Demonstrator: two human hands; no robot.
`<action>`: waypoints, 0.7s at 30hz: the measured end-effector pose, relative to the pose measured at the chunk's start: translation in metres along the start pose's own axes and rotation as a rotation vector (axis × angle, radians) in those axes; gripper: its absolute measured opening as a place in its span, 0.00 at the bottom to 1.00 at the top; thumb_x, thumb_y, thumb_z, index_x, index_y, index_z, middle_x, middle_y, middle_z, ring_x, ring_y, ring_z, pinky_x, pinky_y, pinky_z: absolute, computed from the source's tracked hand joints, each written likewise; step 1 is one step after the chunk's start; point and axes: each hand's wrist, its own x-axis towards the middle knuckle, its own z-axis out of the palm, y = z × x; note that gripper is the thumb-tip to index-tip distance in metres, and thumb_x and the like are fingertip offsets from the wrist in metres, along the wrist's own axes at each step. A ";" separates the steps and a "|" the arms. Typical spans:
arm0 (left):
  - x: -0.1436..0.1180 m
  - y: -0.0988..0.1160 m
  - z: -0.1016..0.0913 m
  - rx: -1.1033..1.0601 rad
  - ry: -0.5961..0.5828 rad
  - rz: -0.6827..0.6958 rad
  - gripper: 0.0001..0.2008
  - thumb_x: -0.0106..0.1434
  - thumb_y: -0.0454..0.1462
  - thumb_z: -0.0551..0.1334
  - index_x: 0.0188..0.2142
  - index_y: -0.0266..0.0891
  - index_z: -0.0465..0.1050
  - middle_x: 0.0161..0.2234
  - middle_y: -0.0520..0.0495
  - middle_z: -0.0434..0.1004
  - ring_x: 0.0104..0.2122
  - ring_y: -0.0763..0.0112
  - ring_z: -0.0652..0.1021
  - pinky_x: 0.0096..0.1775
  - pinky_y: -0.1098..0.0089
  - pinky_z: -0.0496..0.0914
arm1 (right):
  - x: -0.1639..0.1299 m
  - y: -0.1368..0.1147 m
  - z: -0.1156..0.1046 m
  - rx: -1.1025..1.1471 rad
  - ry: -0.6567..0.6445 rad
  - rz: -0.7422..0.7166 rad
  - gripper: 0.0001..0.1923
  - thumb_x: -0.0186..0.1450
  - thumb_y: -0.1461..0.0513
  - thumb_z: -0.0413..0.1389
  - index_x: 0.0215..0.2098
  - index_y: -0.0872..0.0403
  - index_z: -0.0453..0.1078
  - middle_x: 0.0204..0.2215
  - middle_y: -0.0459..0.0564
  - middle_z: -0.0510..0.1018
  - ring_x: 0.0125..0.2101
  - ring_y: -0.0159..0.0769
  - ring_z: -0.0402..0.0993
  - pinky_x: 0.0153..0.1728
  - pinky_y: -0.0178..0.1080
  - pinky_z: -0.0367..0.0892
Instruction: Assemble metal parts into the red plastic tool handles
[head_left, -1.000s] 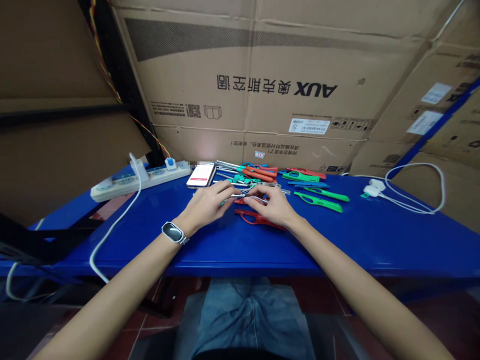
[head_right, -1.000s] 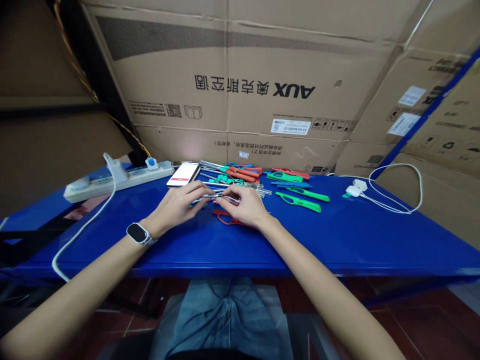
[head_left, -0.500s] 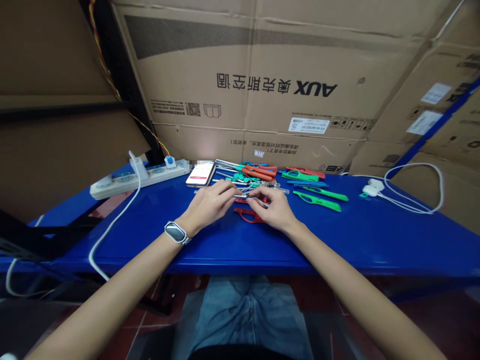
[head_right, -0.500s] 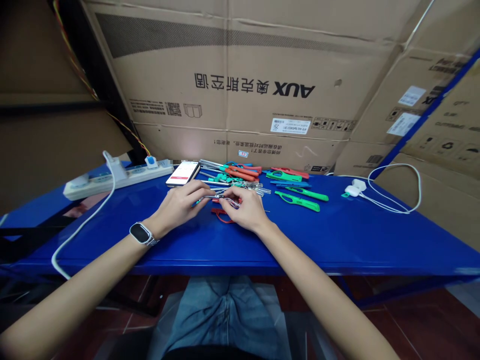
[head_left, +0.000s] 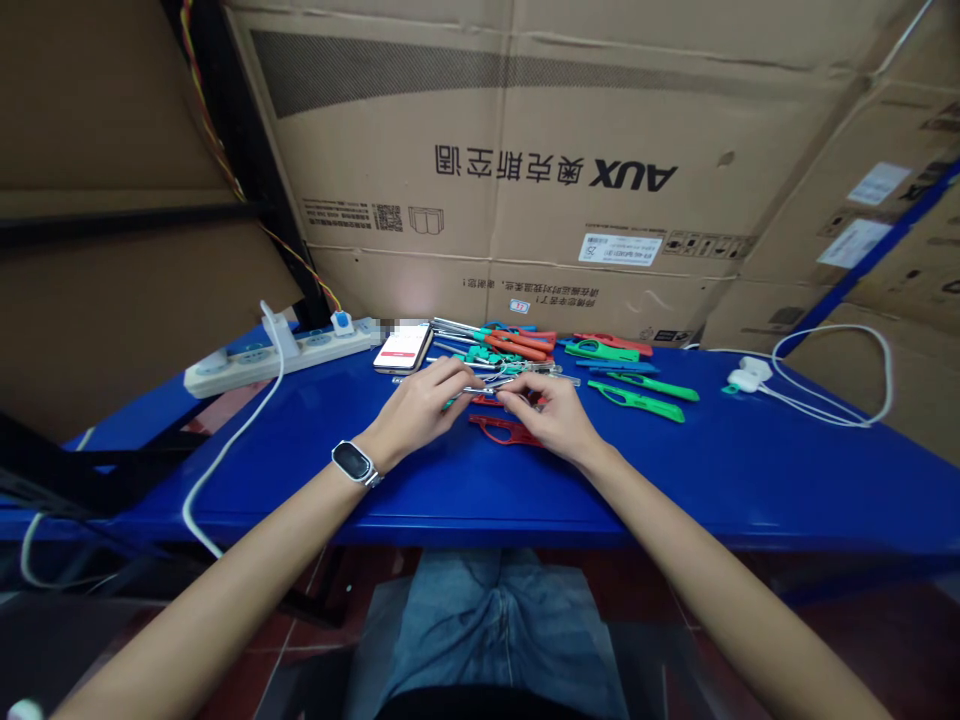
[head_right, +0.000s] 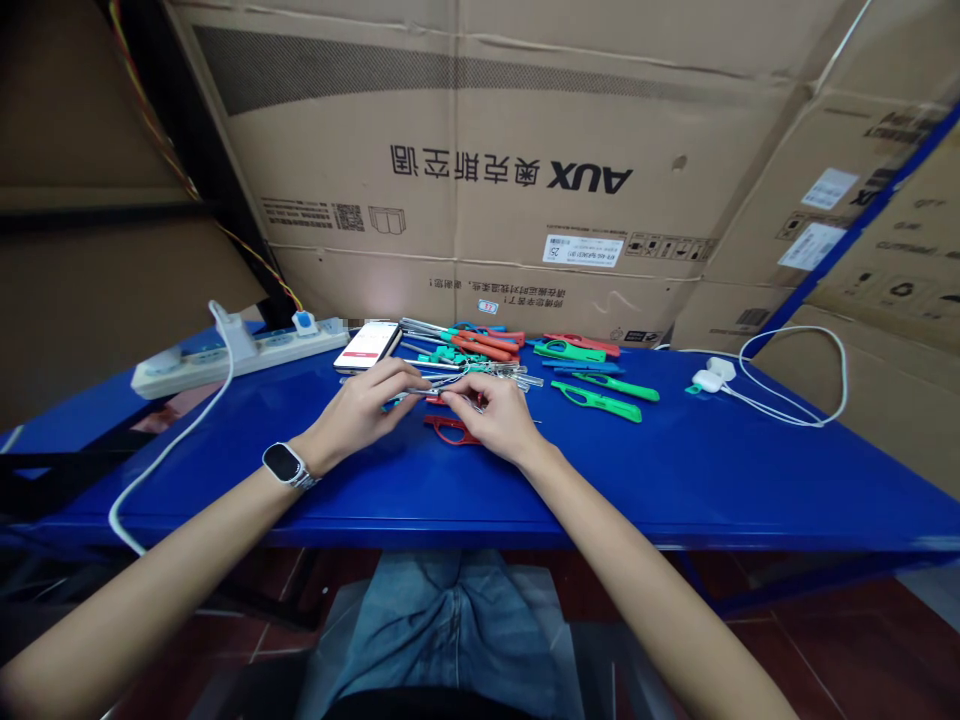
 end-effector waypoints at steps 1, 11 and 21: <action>0.000 -0.001 0.000 -0.017 0.005 0.015 0.08 0.71 0.32 0.54 0.45 0.38 0.71 0.41 0.43 0.76 0.42 0.65 0.76 0.43 0.64 0.74 | 0.000 0.000 -0.001 -0.018 -0.008 -0.028 0.11 0.66 0.55 0.58 0.34 0.53 0.78 0.30 0.49 0.81 0.27 0.35 0.71 0.30 0.37 0.64; -0.004 -0.003 0.003 -0.025 0.035 0.144 0.08 0.72 0.33 0.55 0.42 0.37 0.73 0.37 0.44 0.74 0.38 0.69 0.76 0.38 0.70 0.73 | -0.001 0.002 -0.005 -0.129 -0.068 -0.209 0.11 0.68 0.55 0.57 0.36 0.50 0.80 0.30 0.50 0.83 0.27 0.37 0.76 0.32 0.38 0.67; -0.005 0.005 0.003 0.190 -0.113 0.055 0.16 0.74 0.35 0.50 0.58 0.42 0.67 0.38 0.46 0.73 0.32 0.69 0.78 0.31 0.73 0.72 | -0.002 -0.001 -0.003 -0.283 -0.034 -0.290 0.09 0.68 0.60 0.57 0.39 0.52 0.79 0.33 0.51 0.83 0.32 0.39 0.78 0.40 0.42 0.67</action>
